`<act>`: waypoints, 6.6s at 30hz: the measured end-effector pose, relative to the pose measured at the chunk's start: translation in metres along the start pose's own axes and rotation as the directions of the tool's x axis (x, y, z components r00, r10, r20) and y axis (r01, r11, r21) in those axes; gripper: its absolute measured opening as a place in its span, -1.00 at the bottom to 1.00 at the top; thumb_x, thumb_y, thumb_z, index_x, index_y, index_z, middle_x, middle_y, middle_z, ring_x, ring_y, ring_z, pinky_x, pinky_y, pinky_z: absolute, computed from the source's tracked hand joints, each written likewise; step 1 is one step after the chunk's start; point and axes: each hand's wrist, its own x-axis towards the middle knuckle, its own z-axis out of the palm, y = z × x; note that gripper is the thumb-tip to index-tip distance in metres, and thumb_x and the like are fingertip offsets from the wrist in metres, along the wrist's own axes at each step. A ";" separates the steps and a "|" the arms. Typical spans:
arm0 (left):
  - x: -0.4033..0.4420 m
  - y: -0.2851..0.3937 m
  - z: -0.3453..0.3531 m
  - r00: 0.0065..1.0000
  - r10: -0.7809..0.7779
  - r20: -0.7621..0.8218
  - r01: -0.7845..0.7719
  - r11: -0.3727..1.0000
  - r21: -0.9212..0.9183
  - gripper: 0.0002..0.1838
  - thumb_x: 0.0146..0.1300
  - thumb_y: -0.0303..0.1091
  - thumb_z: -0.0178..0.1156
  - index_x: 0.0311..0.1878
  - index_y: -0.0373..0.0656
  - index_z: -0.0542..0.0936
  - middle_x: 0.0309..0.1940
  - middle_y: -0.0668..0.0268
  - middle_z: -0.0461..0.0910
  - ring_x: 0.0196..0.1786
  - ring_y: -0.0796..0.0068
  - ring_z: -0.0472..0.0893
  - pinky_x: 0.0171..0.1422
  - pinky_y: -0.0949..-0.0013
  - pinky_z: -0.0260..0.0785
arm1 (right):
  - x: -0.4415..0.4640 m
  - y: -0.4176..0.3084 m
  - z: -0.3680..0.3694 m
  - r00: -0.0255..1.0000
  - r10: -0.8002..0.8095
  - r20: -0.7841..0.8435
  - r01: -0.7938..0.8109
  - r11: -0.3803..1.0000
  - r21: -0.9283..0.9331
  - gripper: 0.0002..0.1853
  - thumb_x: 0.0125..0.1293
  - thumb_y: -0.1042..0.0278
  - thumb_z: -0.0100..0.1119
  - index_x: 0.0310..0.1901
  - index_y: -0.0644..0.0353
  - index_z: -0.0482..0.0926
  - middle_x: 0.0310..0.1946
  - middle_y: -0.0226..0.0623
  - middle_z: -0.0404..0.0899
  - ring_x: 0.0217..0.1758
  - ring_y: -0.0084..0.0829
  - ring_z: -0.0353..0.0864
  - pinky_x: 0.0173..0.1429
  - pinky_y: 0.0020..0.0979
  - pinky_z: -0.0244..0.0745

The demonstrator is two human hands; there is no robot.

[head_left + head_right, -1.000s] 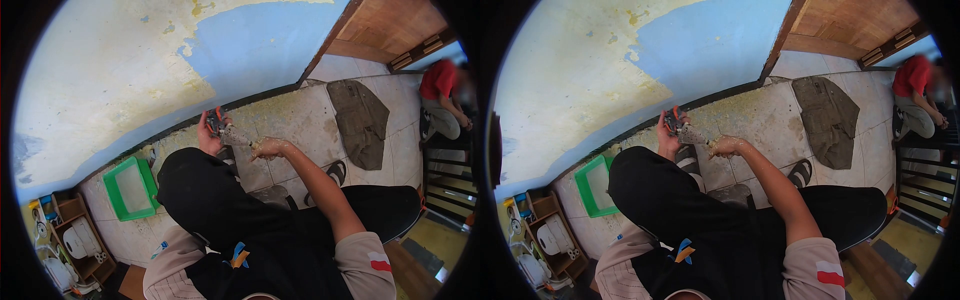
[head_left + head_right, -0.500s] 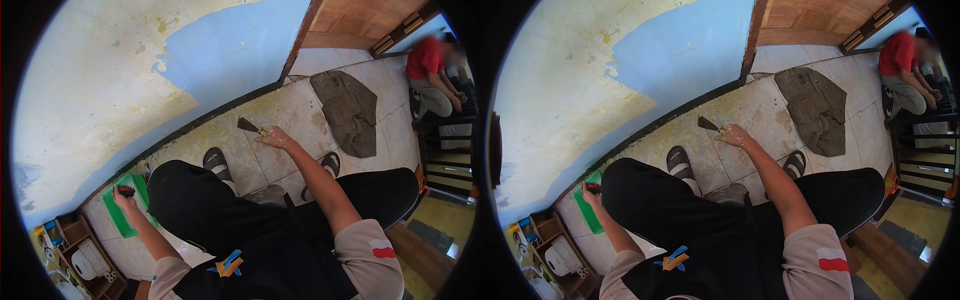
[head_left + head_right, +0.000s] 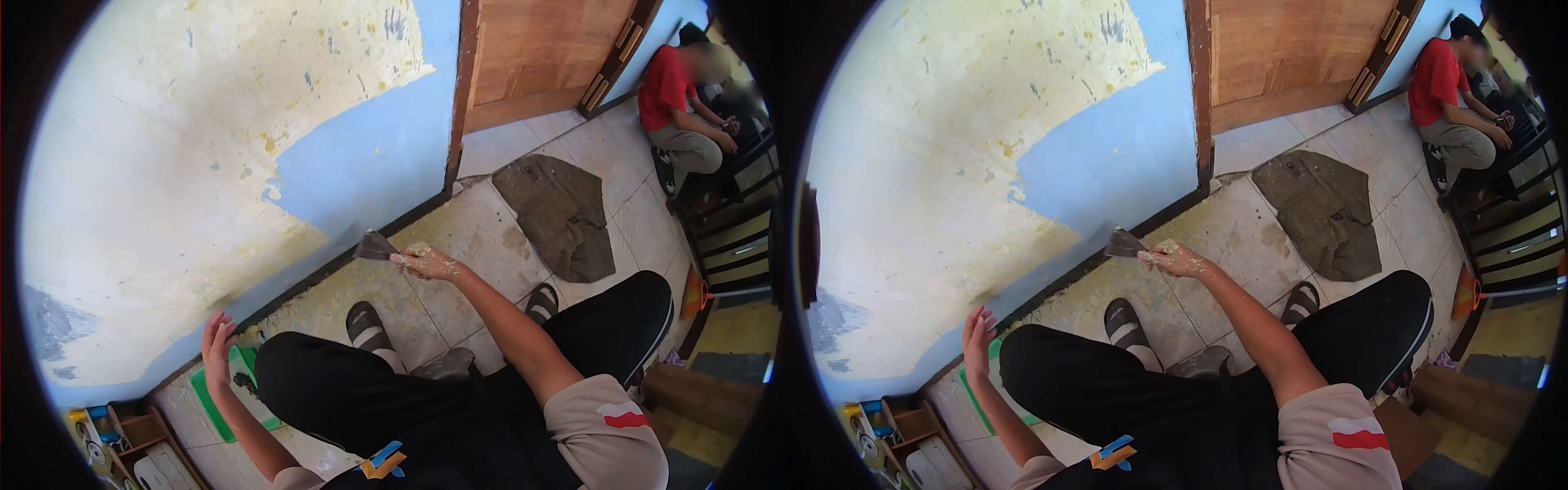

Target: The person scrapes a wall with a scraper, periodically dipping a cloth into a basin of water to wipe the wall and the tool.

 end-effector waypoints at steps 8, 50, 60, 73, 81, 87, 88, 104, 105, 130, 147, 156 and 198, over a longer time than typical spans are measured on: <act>-0.011 0.248 0.181 0.627 0.287 0.724 -0.494 0.865 0.085 -0.43 0.42 -0.19 0.21 0.43 -0.19 0.43 0.25 0.18 0.56 0.31 0.33 0.53 0.40 0.25 0.35 | -0.054 -0.159 -0.030 0.818 -0.457 -0.350 0.568 0.739 0.361 -0.44 0.51 -0.21 0.13 -0.47 0.14 0.54 -0.75 -0.56 0.26 -0.73 -0.70 0.19 -0.62 -0.52 0.06; 0.066 0.216 0.455 0.765 0.639 -0.074 -0.629 0.720 -0.293 -0.49 0.52 -0.17 0.22 -0.53 -0.36 0.52 -0.68 0.51 0.35 -0.53 0.70 0.20 -0.49 0.36 0.06 | -0.058 -0.161 -0.094 0.796 -0.309 -0.520 0.512 0.802 0.307 -0.38 0.48 -0.18 0.19 -0.59 0.16 0.43 -0.70 -0.50 0.35 -0.66 -0.61 0.31 -0.58 -0.45 0.18; 0.066 0.219 0.457 0.777 0.619 -0.116 -0.625 0.737 -0.255 -0.45 0.49 -0.16 0.26 -0.61 -0.32 0.49 -0.71 0.51 0.34 -0.56 0.72 0.21 -0.51 0.37 0.05 | -0.060 -0.162 -0.096 0.823 -0.322 -0.468 0.512 0.778 0.366 -0.41 0.47 -0.21 0.20 -0.59 0.07 0.41 -0.72 -0.54 0.31 -0.74 -0.66 0.21 -0.66 -0.50 0.04; 0.067 0.231 0.452 0.816 0.567 -0.109 -0.574 0.777 -0.257 -0.47 0.46 -0.14 0.30 -0.58 -0.36 0.57 -0.72 0.50 0.36 -0.55 0.72 0.23 -0.49 0.38 0.09 | -0.064 -0.181 -0.079 0.832 -0.267 -0.486 0.512 0.708 0.487 -0.43 0.52 -0.18 0.12 -0.58 0.00 0.34 -0.73 -0.57 0.23 -0.76 -0.68 0.12 -0.71 -0.52 -0.14; 0.066 0.236 0.454 0.824 0.551 -0.132 -0.564 0.771 -0.296 -0.46 0.42 -0.12 0.34 -0.60 -0.36 0.59 -0.74 0.47 0.38 -0.60 0.70 0.25 -0.52 0.38 0.10 | -0.067 -0.184 -0.084 0.845 -0.285 -0.453 0.501 0.719 0.482 -0.42 0.51 -0.19 0.14 -0.59 0.01 0.33 -0.74 -0.57 0.23 -0.77 -0.67 0.10 -0.71 -0.51 -0.14; 0.061 0.239 0.450 0.858 0.504 -0.101 -0.506 0.795 -0.333 -0.46 0.41 -0.12 0.35 -0.61 -0.35 0.59 -0.73 0.43 0.41 -0.62 0.66 0.32 -0.52 0.38 0.15 | -0.064 -0.186 -0.085 0.829 -0.292 -0.476 0.514 0.733 0.446 -0.41 0.49 -0.23 0.15 -0.58 0.01 0.34 -0.75 -0.57 0.22 -0.78 -0.67 0.10 -0.72 -0.51 -0.11; 0.058 0.242 0.450 0.865 0.493 -0.092 -0.493 0.805 -0.330 -0.46 0.41 -0.12 0.36 -0.61 -0.34 0.58 -0.73 0.42 0.42 -0.63 0.65 0.33 -0.53 0.38 0.17 | -0.065 -0.185 -0.086 0.822 -0.299 -0.486 0.521 0.739 0.428 -0.41 0.48 -0.24 0.16 -0.58 0.01 0.35 -0.75 -0.57 0.22 -0.78 -0.66 0.10 -0.72 -0.51 -0.11; 0.057 0.244 0.432 0.811 0.574 -0.113 -0.566 0.720 -0.402 -0.49 0.43 -0.11 0.33 -0.56 -0.35 0.64 -0.69 0.40 0.49 -0.60 0.65 0.43 -0.47 0.45 0.29 | -0.069 -0.184 -0.093 0.790 -0.416 -0.451 0.567 0.776 0.276 -0.40 0.48 -0.28 0.14 -0.51 0.11 0.46 -0.75 -0.56 0.25 -0.75 -0.67 0.20 -0.66 -0.53 0.05; 0.060 0.238 0.431 0.809 0.580 -0.099 -0.571 0.734 -0.366 -0.48 0.43 -0.11 0.32 -0.56 -0.36 0.63 -0.69 0.40 0.49 -0.59 0.65 0.43 -0.47 0.45 0.29 | -0.069 -0.180 -0.091 0.789 -0.432 -0.437 0.558 0.801 0.216 -0.41 0.49 -0.26 0.14 -0.50 0.12 0.47 -0.75 -0.56 0.24 -0.73 -0.67 0.22 -0.63 -0.53 0.09; 0.058 0.244 0.442 0.769 0.618 -0.162 -0.633 0.702 -0.327 -0.46 0.43 -0.14 0.33 -0.62 -0.33 0.54 -0.72 0.45 0.41 -0.61 0.67 0.31 -0.51 0.41 0.15 | -0.045 -0.184 -0.083 0.638 -0.404 -0.656 0.652 0.737 0.180 -0.43 0.52 -0.07 0.19 -0.62 0.08 0.40 -0.72 -0.57 0.31 -0.69 -0.68 0.22 -0.62 -0.48 0.07; 0.065 0.229 0.445 0.817 0.561 -0.137 -0.568 0.740 -0.359 -0.44 0.41 -0.12 0.35 -0.64 -0.34 0.53 -0.74 0.39 0.44 -0.62 0.65 0.36 -0.50 0.39 0.20 | -0.053 -0.175 -0.079 0.743 -0.316 -0.590 0.562 0.773 0.294 -0.42 0.50 -0.06 0.23 -0.61 0.17 0.43 -0.73 -0.50 0.34 -0.68 -0.60 0.29 -0.57 -0.43 0.17; 0.045 0.281 0.431 0.823 0.548 -0.152 -0.540 0.669 -0.511 -0.52 0.40 -0.18 0.36 -0.59 -0.33 0.61 -0.69 0.44 0.45 -0.61 0.66 0.34 -0.51 0.43 0.20 | -0.060 -0.216 -0.082 0.671 -0.404 -0.622 0.634 0.748 0.198 -0.44 0.50 -0.12 0.20 -0.61 0.04 0.40 -0.73 -0.58 0.30 -0.72 -0.69 0.20 -0.68 -0.51 0.00; 0.057 0.267 0.424 0.831 0.543 -0.123 -0.544 0.747 -0.381 -0.54 0.34 -0.14 0.41 -0.55 -0.37 0.69 -0.72 0.36 0.51 -0.64 0.63 0.39 -0.51 0.40 0.27 | -0.077 -0.218 -0.072 0.800 -0.306 -0.517 0.519 0.784 0.339 -0.33 0.49 -0.30 0.10 -0.67 -0.01 0.27 -0.79 -0.54 0.17 -0.79 -0.62 0.09 -0.72 -0.48 -0.09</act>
